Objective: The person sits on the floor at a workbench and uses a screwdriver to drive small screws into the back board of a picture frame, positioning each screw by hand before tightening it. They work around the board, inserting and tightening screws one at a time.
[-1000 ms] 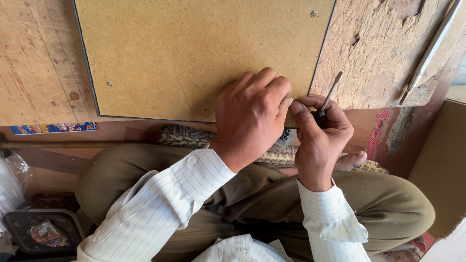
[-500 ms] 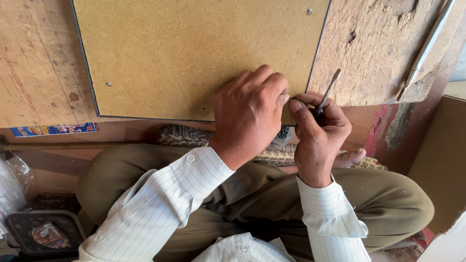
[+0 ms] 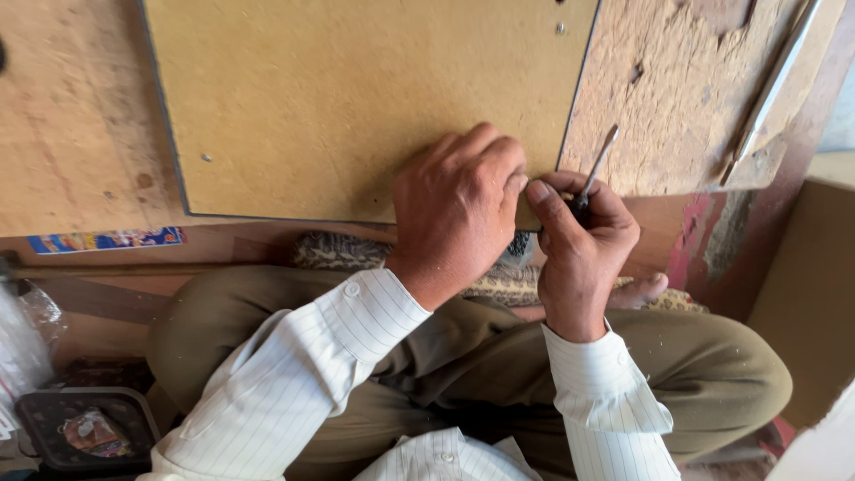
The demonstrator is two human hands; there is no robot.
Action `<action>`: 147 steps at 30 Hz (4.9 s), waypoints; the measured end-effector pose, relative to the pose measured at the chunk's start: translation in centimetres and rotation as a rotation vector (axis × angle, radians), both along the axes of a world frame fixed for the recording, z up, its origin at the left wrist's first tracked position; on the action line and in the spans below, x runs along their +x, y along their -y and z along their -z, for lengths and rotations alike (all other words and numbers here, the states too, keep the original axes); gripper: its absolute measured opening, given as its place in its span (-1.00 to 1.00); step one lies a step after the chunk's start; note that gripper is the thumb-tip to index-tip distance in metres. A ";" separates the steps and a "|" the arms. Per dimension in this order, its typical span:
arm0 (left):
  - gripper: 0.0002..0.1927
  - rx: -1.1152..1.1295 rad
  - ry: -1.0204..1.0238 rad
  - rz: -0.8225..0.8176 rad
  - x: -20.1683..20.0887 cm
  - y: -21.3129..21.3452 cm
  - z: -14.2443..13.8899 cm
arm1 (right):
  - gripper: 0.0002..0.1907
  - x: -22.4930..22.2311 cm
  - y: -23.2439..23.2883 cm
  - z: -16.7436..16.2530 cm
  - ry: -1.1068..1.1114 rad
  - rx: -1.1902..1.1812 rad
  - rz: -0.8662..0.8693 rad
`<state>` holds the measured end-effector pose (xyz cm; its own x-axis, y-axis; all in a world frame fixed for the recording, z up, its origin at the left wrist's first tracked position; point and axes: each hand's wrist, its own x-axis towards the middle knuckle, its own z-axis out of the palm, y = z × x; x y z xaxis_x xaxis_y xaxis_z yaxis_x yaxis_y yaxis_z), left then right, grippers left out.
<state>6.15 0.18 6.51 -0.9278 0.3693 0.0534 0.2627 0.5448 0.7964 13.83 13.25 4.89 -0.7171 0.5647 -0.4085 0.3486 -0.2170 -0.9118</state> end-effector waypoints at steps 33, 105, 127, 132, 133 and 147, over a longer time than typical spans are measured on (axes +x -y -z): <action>-0.82 -0.001 -0.003 0.007 -0.4 0.0 0.8 | -0.92 -0.3 0.1 1.2 -0.046 -0.040 0.035; -0.94 0.027 -0.125 0.098 -1.1 -0.3 4.0 | -0.71 0.2 -1.7 1.7 -0.139 0.033 -0.080; -0.92 0.083 -0.117 0.104 -0.7 -0.3 3.8 | -0.68 1.7 -4.9 -5.3 -0.060 1.213 -0.869; -0.91 0.087 -0.128 0.099 -0.6 -0.4 3.8 | -0.68 1.6 -5.2 -5.0 -0.079 1.239 -0.875; -0.92 0.087 -0.124 0.098 -0.6 -0.4 3.8 | -0.68 1.6 -5.3 -5.0 -0.063 1.225 -0.871; -0.93 0.090 -0.115 0.103 -0.7 -0.3 3.5 | -0.71 1.6 -5.4 -5.2 -0.059 1.156 -0.871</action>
<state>5.47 0.50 3.05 -0.8710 0.4511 0.1945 0.4060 0.4382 0.8020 15.42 18.65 10.09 -0.9979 -0.0638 0.0068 -0.0601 0.8936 -0.4448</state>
